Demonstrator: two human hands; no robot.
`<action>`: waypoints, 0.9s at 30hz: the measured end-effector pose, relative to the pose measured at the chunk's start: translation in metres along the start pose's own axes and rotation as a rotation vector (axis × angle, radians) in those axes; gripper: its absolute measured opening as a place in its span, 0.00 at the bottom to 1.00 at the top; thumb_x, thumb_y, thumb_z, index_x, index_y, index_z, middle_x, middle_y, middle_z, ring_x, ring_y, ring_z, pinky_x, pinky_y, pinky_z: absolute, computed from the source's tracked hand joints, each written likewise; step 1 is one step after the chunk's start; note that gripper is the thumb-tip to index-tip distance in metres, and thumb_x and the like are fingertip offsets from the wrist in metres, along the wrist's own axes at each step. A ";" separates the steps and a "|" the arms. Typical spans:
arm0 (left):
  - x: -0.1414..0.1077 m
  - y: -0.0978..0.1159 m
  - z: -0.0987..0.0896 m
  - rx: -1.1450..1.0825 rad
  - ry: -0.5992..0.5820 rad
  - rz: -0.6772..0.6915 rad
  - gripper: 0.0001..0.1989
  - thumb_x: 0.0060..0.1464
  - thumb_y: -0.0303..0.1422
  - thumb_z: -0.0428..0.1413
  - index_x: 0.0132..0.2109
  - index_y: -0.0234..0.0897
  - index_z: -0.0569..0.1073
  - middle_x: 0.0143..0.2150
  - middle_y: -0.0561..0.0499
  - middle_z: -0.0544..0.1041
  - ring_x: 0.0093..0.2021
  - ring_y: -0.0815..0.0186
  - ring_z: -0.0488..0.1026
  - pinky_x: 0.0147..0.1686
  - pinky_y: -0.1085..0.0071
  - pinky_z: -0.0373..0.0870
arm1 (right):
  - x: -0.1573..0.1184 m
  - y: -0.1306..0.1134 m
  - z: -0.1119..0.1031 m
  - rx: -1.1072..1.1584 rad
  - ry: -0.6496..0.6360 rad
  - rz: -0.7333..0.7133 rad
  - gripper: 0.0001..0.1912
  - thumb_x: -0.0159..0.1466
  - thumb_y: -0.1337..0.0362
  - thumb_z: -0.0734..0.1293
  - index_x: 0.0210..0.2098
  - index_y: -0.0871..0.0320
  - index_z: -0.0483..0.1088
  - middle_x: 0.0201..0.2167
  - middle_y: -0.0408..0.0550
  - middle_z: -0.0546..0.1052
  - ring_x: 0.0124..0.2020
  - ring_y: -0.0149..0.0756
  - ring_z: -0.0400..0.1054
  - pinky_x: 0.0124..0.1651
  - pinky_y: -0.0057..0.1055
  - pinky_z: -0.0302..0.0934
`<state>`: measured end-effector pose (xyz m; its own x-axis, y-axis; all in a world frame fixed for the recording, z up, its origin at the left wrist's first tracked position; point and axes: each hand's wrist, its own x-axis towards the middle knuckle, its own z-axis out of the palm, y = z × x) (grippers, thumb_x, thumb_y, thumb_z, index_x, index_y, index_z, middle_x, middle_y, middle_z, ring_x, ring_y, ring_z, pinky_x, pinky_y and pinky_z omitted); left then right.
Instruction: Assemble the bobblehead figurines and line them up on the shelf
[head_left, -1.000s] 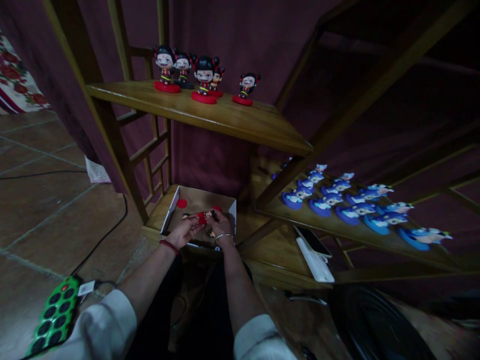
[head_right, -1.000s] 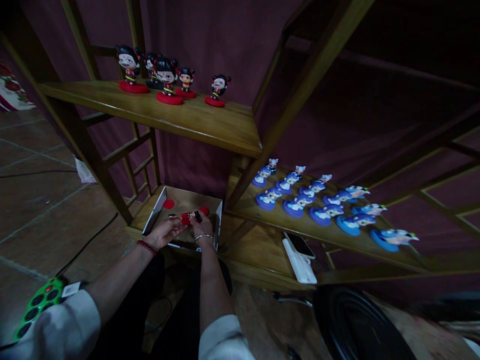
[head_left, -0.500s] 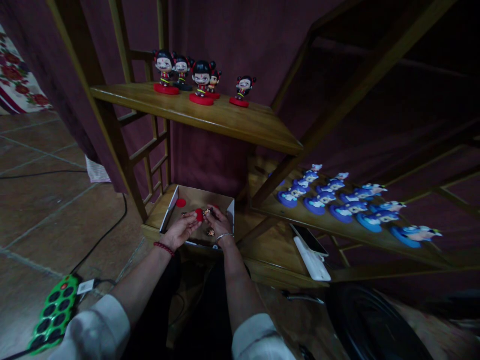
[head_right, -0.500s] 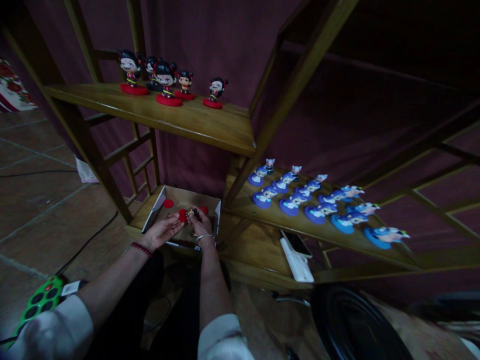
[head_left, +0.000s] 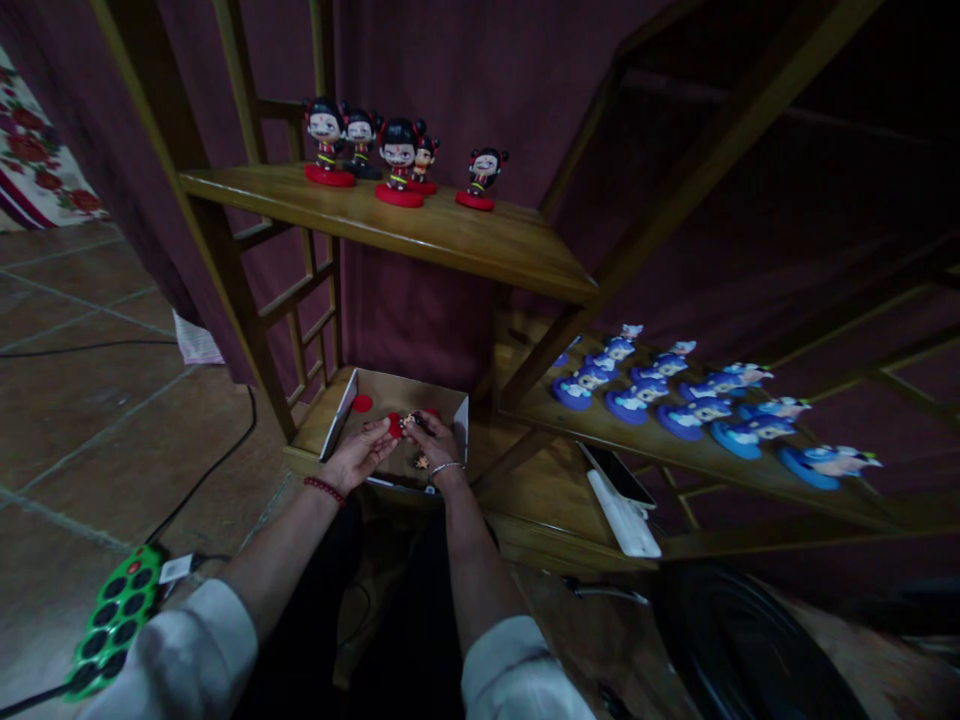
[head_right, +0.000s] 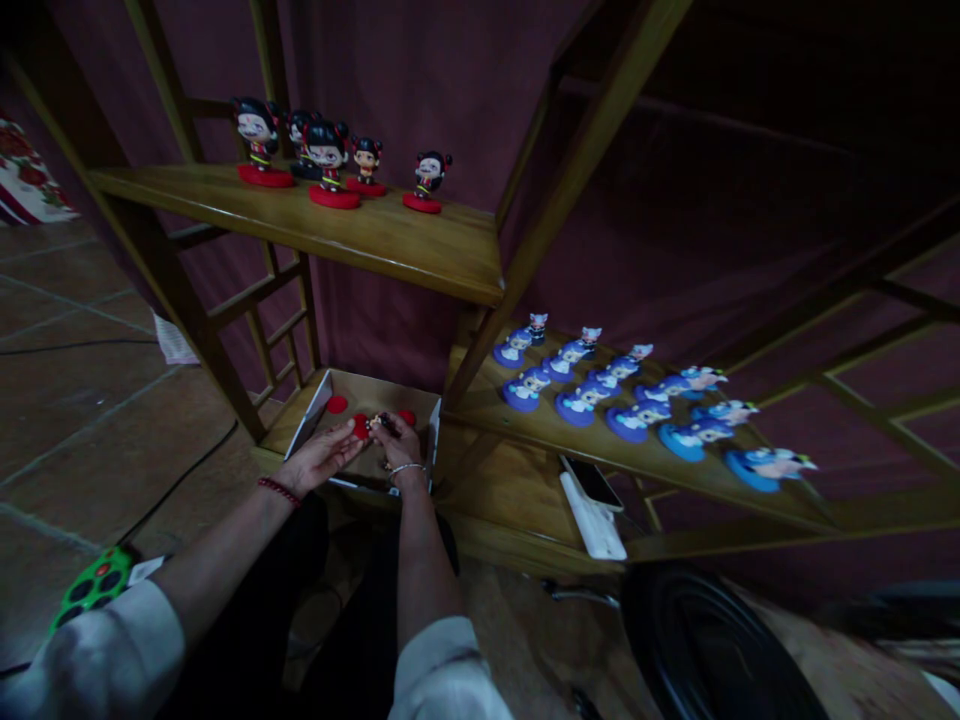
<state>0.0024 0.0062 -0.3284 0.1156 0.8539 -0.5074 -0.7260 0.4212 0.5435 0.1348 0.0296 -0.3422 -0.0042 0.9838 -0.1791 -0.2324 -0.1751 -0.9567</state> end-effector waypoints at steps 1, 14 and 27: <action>0.000 0.000 0.000 0.002 0.000 -0.002 0.01 0.49 0.24 0.55 0.31 0.30 0.71 0.29 0.47 0.76 0.30 0.72 0.74 0.34 0.76 0.72 | 0.000 0.000 0.000 0.006 -0.003 0.004 0.21 0.42 0.60 0.72 0.35 0.60 0.70 0.29 0.44 0.75 0.27 0.29 0.69 0.29 0.25 0.63; 0.003 0.000 -0.001 0.026 0.017 -0.020 0.02 0.48 0.26 0.57 0.31 0.30 0.71 0.28 0.48 0.76 0.27 0.73 0.73 0.32 0.77 0.72 | 0.001 0.001 -0.002 -0.078 -0.006 -0.044 0.23 0.42 0.58 0.72 0.37 0.59 0.71 0.30 0.45 0.76 0.29 0.32 0.69 0.30 0.27 0.64; -0.001 0.003 0.003 0.067 0.014 -0.054 0.04 0.48 0.28 0.57 0.33 0.30 0.72 0.28 0.47 0.76 0.27 0.72 0.73 0.30 0.78 0.71 | -0.003 -0.003 0.002 -0.066 0.002 -0.035 0.22 0.41 0.60 0.72 0.36 0.60 0.71 0.30 0.44 0.76 0.29 0.30 0.68 0.32 0.26 0.63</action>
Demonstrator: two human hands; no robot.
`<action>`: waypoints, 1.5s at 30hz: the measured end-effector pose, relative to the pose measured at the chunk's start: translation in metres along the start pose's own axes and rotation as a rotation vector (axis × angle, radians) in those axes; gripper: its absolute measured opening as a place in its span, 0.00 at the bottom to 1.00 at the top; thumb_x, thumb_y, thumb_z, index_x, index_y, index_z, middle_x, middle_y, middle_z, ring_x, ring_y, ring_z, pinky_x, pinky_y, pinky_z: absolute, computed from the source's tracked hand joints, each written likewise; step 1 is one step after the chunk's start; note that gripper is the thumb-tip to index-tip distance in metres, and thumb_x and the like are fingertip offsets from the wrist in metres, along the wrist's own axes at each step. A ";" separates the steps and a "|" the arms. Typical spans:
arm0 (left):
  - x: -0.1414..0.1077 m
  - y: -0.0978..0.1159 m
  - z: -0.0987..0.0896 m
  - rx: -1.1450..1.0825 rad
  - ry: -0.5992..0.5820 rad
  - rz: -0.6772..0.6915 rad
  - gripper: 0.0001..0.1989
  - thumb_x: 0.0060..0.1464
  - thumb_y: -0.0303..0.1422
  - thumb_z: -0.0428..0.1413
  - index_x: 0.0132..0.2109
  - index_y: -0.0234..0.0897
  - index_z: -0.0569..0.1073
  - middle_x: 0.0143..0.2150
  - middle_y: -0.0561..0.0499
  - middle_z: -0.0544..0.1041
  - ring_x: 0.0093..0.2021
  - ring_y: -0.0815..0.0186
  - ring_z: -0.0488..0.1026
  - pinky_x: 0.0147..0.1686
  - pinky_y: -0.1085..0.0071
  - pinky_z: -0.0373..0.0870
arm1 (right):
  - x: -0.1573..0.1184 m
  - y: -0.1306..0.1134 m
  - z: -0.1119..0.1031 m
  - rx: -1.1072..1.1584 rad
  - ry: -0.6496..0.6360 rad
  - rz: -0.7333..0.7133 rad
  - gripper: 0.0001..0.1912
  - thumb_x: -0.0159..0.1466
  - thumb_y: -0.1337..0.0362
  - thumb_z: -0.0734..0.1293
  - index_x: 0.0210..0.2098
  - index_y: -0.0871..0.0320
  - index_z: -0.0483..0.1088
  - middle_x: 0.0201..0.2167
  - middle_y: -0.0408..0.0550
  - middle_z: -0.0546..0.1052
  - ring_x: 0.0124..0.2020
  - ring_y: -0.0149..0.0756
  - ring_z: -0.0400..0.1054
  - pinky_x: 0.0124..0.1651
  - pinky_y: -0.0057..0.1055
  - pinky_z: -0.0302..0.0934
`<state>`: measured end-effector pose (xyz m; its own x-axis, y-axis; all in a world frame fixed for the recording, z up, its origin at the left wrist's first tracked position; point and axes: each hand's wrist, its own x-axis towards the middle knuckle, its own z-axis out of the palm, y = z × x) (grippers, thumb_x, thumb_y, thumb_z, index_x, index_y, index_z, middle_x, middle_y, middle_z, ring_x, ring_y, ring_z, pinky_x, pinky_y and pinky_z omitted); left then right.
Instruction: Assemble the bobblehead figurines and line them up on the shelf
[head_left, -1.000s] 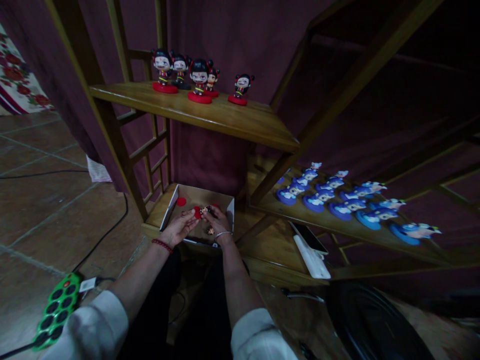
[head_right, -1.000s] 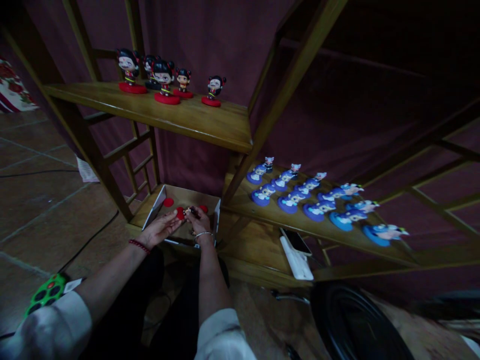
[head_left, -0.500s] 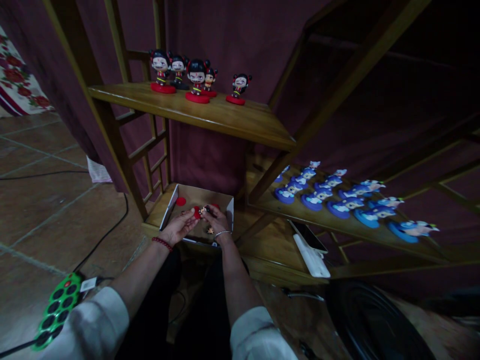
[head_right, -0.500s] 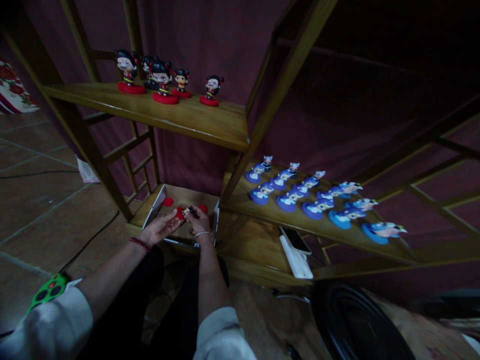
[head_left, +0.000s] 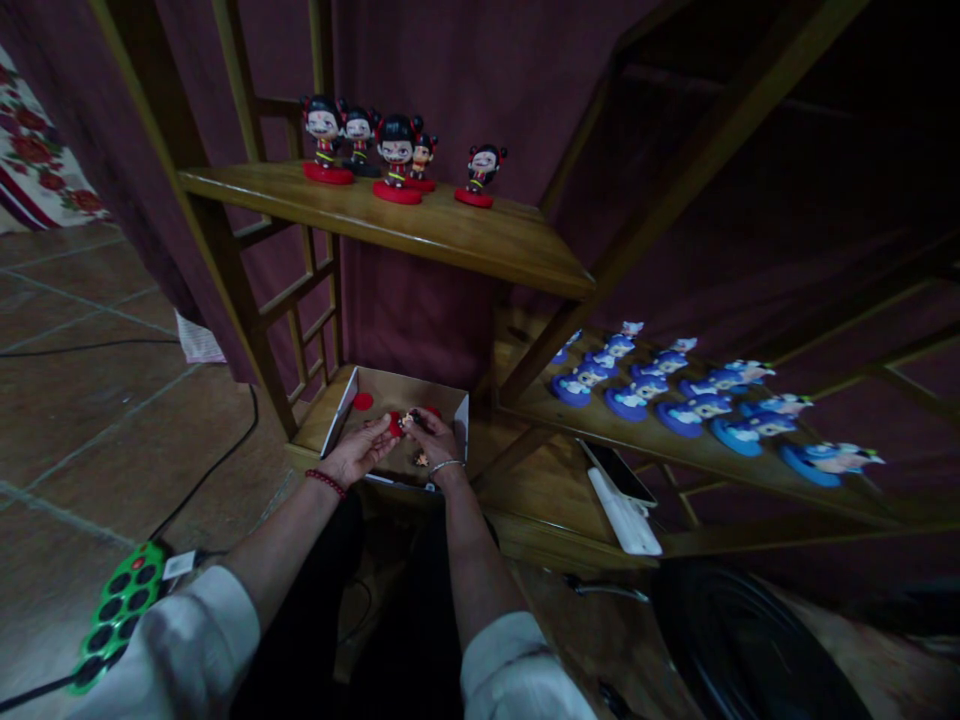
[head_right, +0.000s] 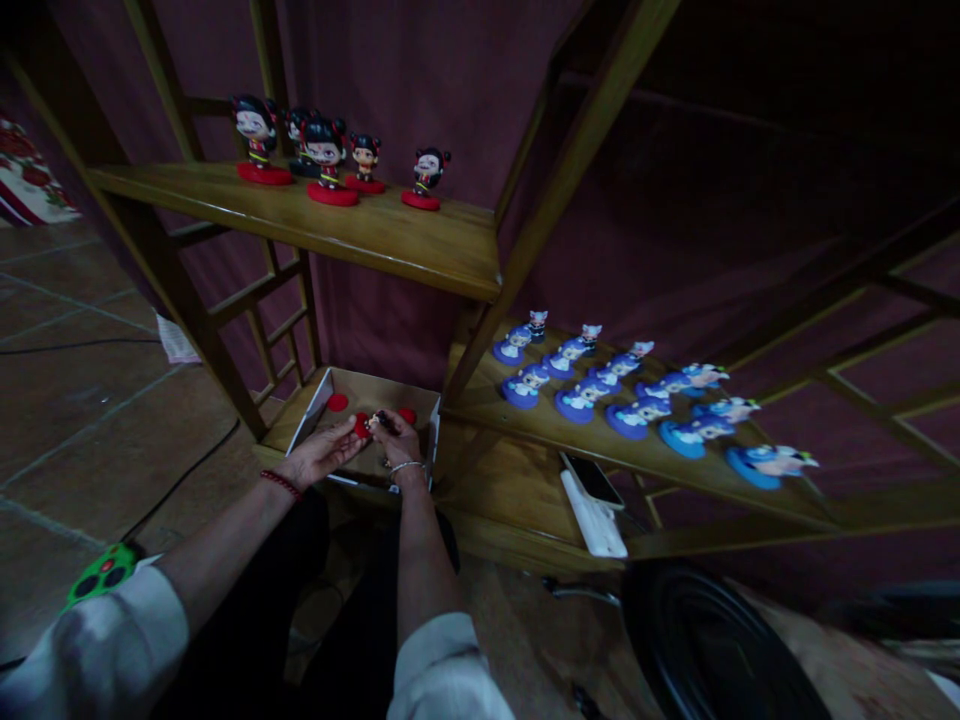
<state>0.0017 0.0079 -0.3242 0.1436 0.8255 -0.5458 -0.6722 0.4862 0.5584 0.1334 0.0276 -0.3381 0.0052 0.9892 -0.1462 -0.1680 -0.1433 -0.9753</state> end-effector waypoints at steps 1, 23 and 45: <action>0.000 0.000 0.000 0.004 -0.001 -0.002 0.04 0.48 0.28 0.57 0.33 0.30 0.72 0.28 0.47 0.76 0.28 0.72 0.73 0.29 0.78 0.71 | 0.000 0.000 0.000 0.002 0.004 0.007 0.22 0.41 0.60 0.72 0.36 0.60 0.71 0.30 0.44 0.76 0.29 0.30 0.68 0.32 0.26 0.63; 0.015 -0.003 -0.010 0.182 0.069 -0.079 0.04 0.52 0.24 0.51 0.29 0.30 0.68 0.23 0.48 0.73 0.25 0.71 0.72 0.30 0.74 0.72 | 0.011 0.024 -0.008 -0.447 -0.044 -0.147 0.15 0.47 0.64 0.68 0.36 0.54 0.72 0.32 0.41 0.76 0.34 0.30 0.69 0.43 0.29 0.62; 0.039 -0.010 -0.017 0.427 0.123 -0.081 0.12 0.40 0.13 0.53 0.27 0.34 0.65 0.20 0.57 0.69 0.21 0.73 0.68 0.32 0.71 0.71 | 0.001 0.011 0.011 -1.107 -0.133 -0.267 0.12 0.53 0.71 0.65 0.35 0.53 0.72 0.33 0.46 0.76 0.34 0.35 0.68 0.39 0.28 0.60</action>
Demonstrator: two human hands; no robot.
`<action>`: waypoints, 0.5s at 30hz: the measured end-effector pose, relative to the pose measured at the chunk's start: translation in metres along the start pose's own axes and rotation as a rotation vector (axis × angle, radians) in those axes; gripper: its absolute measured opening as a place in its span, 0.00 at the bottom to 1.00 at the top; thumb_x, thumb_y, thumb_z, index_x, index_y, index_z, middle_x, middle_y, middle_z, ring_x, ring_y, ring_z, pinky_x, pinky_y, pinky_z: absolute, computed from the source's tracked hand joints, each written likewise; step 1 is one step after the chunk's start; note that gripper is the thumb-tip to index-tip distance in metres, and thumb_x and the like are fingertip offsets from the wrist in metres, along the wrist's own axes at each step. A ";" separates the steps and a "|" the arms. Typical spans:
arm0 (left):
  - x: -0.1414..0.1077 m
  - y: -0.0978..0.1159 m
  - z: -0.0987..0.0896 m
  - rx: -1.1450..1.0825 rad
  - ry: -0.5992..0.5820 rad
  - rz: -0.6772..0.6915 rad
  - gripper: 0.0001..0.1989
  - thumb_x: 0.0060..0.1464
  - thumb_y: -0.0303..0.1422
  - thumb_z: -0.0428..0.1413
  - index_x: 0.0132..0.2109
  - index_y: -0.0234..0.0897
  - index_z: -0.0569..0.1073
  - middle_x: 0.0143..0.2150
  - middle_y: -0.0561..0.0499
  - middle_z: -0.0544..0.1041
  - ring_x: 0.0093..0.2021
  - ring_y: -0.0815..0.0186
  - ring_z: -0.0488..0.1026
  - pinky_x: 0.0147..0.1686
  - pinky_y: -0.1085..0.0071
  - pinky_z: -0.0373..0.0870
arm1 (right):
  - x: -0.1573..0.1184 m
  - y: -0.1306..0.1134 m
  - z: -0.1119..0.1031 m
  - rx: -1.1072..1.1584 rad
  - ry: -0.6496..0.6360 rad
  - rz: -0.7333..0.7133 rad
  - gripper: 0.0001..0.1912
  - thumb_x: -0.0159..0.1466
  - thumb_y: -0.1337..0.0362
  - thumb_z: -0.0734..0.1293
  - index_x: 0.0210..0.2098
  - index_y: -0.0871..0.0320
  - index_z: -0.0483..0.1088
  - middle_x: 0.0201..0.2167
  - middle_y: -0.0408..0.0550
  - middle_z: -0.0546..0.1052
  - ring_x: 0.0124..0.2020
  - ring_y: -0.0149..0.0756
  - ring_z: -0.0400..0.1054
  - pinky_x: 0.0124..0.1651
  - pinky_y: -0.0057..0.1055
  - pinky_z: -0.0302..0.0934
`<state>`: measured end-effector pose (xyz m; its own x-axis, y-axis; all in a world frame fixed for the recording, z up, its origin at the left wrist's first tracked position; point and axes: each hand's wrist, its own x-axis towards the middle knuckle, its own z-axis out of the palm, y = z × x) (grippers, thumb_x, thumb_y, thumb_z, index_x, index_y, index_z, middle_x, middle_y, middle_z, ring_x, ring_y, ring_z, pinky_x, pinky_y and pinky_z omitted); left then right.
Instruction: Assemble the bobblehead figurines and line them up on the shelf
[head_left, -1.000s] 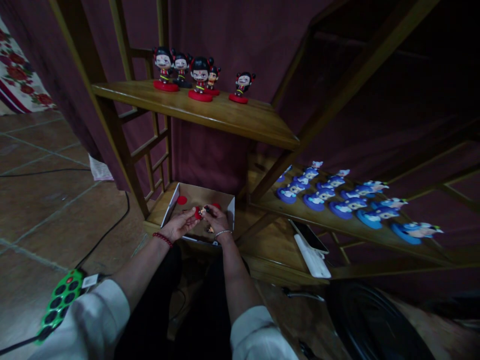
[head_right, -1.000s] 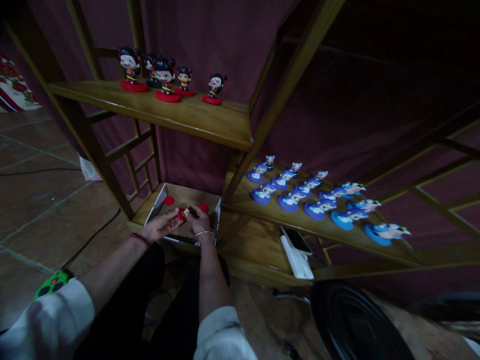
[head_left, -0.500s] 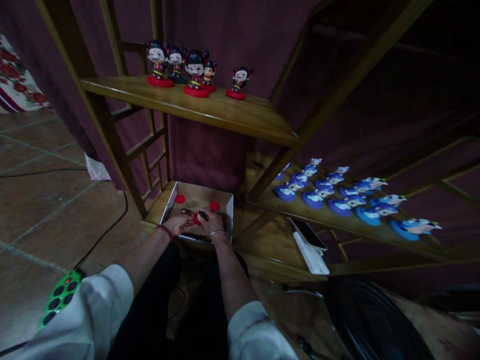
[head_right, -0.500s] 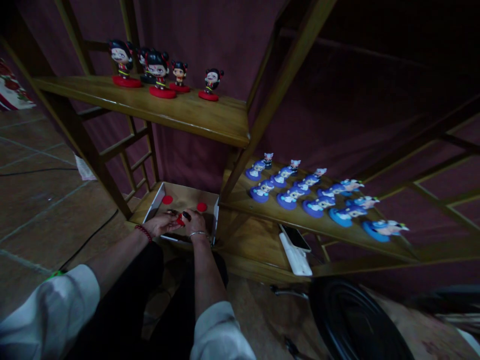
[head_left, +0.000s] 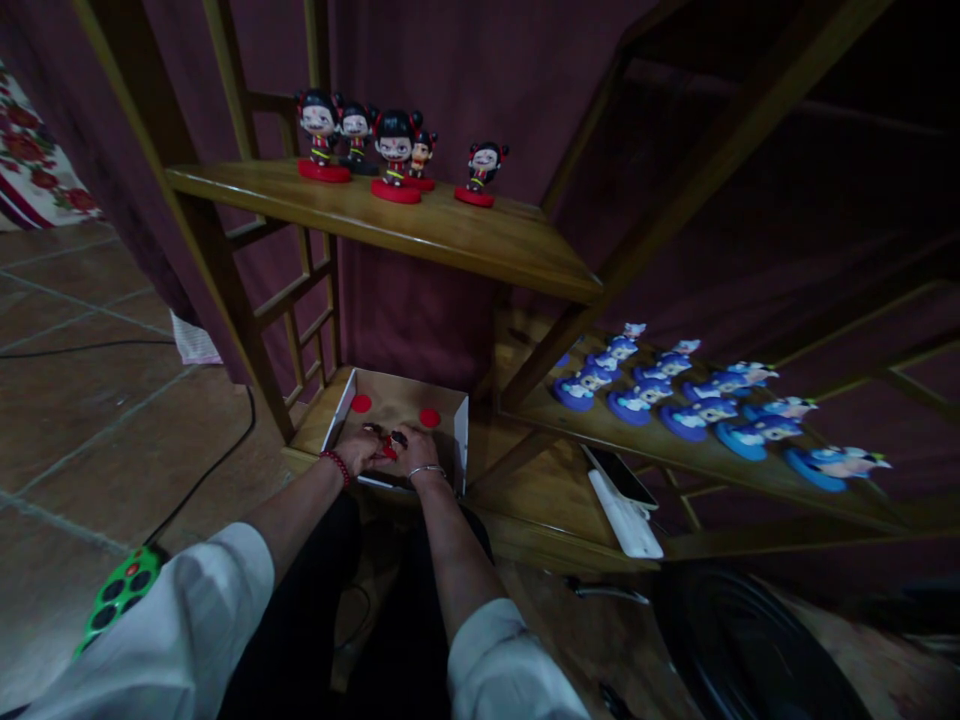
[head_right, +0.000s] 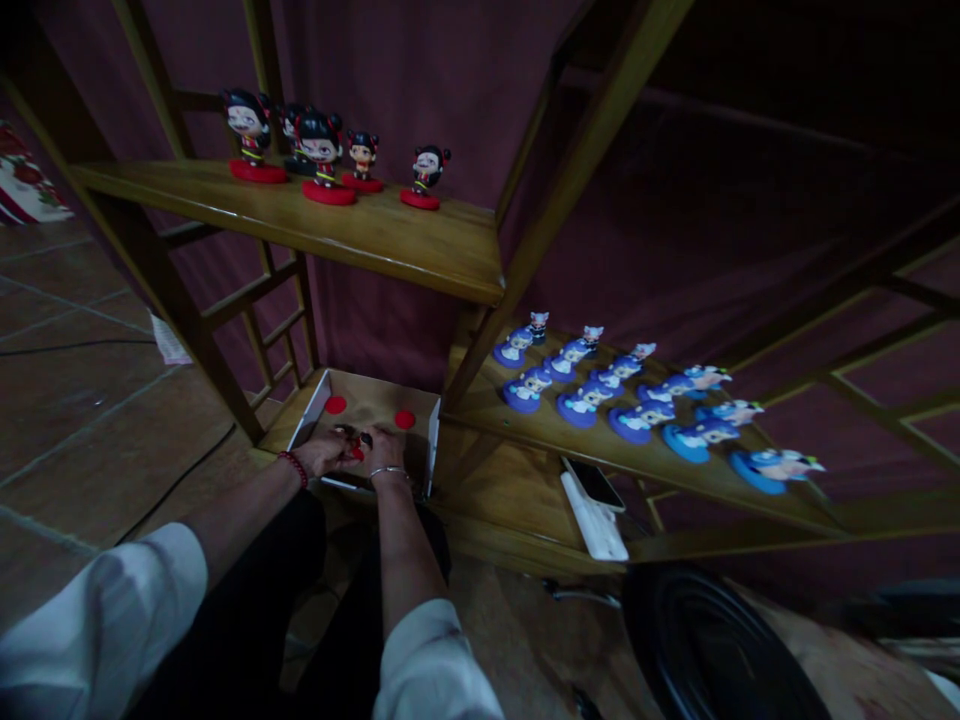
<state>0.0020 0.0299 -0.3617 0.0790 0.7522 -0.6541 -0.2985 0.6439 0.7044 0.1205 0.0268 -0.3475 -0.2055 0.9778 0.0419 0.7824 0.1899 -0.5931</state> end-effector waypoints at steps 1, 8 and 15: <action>0.000 0.000 0.000 0.004 0.003 -0.002 0.12 0.40 0.13 0.53 0.27 0.34 0.65 0.20 0.56 0.69 0.21 0.73 0.69 0.32 0.71 0.71 | 0.000 0.000 0.000 -0.007 -0.007 0.003 0.11 0.53 0.70 0.64 0.35 0.53 0.72 0.33 0.46 0.76 0.35 0.35 0.69 0.39 0.28 0.60; -0.012 0.008 0.002 0.017 0.020 0.023 0.11 0.43 0.14 0.48 0.29 0.34 0.66 0.21 0.54 0.71 0.21 0.70 0.69 0.30 0.68 0.70 | 0.001 0.001 0.005 0.055 0.035 -0.029 0.13 0.52 0.71 0.64 0.37 0.54 0.71 0.34 0.47 0.76 0.35 0.36 0.69 0.40 0.30 0.61; -0.039 0.018 -0.001 -0.011 -0.025 0.067 0.08 0.42 0.18 0.52 0.27 0.35 0.65 0.20 0.52 0.72 0.22 0.68 0.70 0.32 0.68 0.69 | -0.004 -0.001 0.006 0.316 0.082 -0.081 0.15 0.52 0.70 0.62 0.38 0.53 0.71 0.34 0.45 0.76 0.35 0.34 0.70 0.41 0.31 0.64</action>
<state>-0.0072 0.0125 -0.3234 0.0821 0.7968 -0.5987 -0.3148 0.5907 0.7430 0.1168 0.0220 -0.3519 -0.2014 0.9671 0.1556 0.5418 0.2423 -0.8048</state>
